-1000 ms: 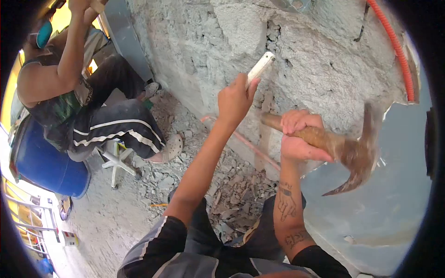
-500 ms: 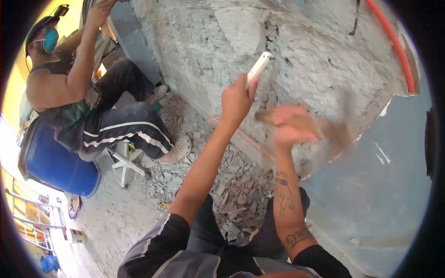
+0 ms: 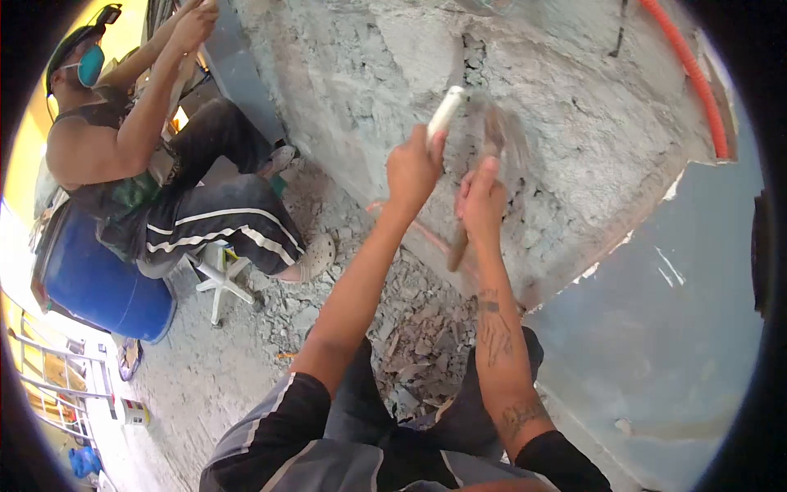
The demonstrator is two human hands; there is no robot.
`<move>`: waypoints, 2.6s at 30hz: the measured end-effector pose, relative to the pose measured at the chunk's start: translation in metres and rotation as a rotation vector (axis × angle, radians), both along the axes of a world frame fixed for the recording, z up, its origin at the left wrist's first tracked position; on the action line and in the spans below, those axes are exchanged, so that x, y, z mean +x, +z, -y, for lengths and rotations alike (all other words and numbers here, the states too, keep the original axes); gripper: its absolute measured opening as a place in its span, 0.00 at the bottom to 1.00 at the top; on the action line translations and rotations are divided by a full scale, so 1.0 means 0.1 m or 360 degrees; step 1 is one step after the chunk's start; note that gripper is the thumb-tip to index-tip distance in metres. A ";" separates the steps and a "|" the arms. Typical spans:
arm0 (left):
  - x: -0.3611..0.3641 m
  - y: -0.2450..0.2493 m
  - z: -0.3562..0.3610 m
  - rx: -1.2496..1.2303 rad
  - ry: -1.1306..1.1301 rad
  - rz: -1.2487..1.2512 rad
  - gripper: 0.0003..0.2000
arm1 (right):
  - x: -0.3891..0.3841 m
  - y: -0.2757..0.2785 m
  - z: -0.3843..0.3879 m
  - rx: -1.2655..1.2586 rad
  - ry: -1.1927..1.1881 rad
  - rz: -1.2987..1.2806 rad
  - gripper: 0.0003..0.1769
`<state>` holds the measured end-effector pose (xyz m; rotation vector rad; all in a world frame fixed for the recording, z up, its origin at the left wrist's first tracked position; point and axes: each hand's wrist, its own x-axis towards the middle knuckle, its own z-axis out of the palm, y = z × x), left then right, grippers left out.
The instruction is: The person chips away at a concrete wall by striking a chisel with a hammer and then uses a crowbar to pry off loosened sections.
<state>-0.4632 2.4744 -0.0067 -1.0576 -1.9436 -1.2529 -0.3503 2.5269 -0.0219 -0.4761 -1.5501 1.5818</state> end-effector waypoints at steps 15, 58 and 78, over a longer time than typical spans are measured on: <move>0.07 0.05 -0.05 0.0004 0.0092 0.0127 0.18 | -0.02 -0.10 0.05 0.0317 -0.0331 -0.0131 0.43; 0.41 0.24 0.12 0.0023 0.0130 -0.0121 0.17 | 0.33 0.12 0.10 -0.0048 -0.0074 -0.0632 0.36; 0.00 -0.04 0.01 0.0247 -0.0227 0.0141 0.17 | 0.03 -0.04 0.08 0.1012 -0.0655 -0.0007 0.31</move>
